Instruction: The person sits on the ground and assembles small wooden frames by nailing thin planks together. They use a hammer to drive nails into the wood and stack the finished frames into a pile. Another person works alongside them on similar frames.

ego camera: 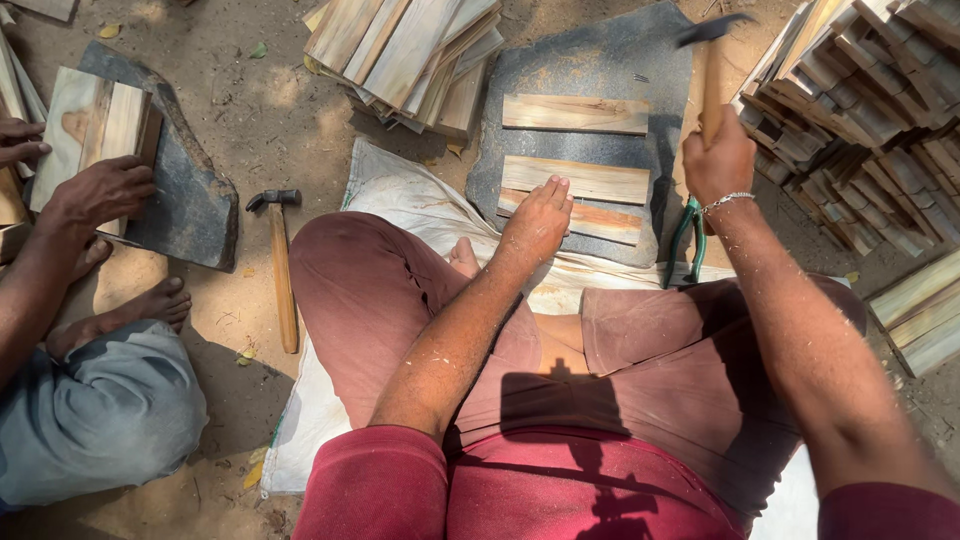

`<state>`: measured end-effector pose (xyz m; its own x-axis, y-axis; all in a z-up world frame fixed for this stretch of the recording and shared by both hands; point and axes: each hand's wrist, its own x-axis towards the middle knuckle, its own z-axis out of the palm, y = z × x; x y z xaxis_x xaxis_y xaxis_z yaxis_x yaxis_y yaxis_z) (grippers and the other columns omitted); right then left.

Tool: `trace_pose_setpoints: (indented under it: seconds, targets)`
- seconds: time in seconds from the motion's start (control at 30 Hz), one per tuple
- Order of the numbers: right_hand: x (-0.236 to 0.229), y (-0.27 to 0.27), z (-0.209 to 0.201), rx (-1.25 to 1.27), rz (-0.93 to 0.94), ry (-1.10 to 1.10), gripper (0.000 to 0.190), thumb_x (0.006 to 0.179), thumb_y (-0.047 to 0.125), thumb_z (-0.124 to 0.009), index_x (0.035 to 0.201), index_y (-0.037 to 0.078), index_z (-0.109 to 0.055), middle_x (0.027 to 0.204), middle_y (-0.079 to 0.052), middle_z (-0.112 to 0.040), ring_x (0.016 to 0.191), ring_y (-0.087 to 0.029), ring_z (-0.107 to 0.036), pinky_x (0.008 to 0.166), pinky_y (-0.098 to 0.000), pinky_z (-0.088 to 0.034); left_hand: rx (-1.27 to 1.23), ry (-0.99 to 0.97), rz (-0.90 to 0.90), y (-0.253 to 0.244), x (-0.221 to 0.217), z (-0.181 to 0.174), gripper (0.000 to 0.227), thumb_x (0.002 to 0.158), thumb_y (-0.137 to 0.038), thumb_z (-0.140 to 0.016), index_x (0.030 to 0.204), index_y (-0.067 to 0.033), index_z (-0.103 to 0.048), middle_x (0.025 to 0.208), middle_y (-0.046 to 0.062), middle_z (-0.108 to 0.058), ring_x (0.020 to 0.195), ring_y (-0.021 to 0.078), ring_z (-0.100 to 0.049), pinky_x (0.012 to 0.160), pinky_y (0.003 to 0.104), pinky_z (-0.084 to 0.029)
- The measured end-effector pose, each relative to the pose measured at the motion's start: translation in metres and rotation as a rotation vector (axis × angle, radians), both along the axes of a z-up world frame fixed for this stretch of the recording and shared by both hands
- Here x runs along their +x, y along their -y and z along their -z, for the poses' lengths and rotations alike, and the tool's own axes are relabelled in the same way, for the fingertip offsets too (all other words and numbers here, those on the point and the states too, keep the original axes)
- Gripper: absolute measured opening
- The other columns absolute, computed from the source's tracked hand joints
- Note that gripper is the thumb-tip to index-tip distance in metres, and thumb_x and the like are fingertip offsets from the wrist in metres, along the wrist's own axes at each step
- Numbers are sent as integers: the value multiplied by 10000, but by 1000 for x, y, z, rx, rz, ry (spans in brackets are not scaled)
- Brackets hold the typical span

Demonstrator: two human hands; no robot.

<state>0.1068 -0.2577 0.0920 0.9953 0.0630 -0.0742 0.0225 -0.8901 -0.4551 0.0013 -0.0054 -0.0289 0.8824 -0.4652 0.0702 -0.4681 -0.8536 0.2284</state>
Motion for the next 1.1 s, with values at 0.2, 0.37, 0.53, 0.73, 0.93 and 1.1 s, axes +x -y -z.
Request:
trace_pose_setpoints:
  seconds: [0.2,0.37,0.53,0.73,0.93,1.1]
  targets:
    - [28,8,-11,-77,-65,-135,296,938,239,-642,1217,144,-657,972,-139,-742,866,-302,-726,807,-466,-595,-22,-27,-3,0,4,5,642,787,-298,-780,1316,34,-632,1484,201,-545,1422,317,-464,1180,426,-360]
    - [30,27,2,-531,-400,-300,258,961,251,-641,1182,129,-692,961,-166,-751,901,-364,-719,824,-490,-574,6,180,17,1,3,19,397,946,-173,-778,1295,-17,-670,1474,166,-596,1426,307,-499,1231,419,-375]
    - [-33,40,-4,270,-132,-348,430,844,367,-793,1195,129,-727,808,-58,-745,630,-162,-660,594,-334,-538,-183,14,25,-9,2,-24,543,732,-245,-839,1179,17,-676,1387,215,-611,1375,343,-515,1167,449,-376]
    - [-152,-1,27,1082,244,-335,294,933,204,-725,1104,22,-570,705,9,-576,430,-62,-493,399,-220,-396,-98,-195,-98,-25,13,-92,1114,447,-454,-990,1418,-160,-531,1381,191,-501,1311,384,-430,1085,496,-376]
    - [-155,3,-11,1022,175,-205,469,969,192,-677,1370,40,-488,820,-46,-570,517,-97,-521,482,-261,-469,-83,-428,-170,-19,35,-119,591,737,-620,-807,1172,-235,-700,1152,100,-710,1104,343,-664,928,489,-544]
    - [-162,-10,-50,760,-83,198,673,1066,152,-627,1633,20,-291,1476,-241,-576,1278,-326,-617,1046,-357,-472,-173,-161,-246,-27,42,-100,350,726,-247,-700,1051,-131,-639,1020,138,-731,1022,384,-685,854,505,-550]
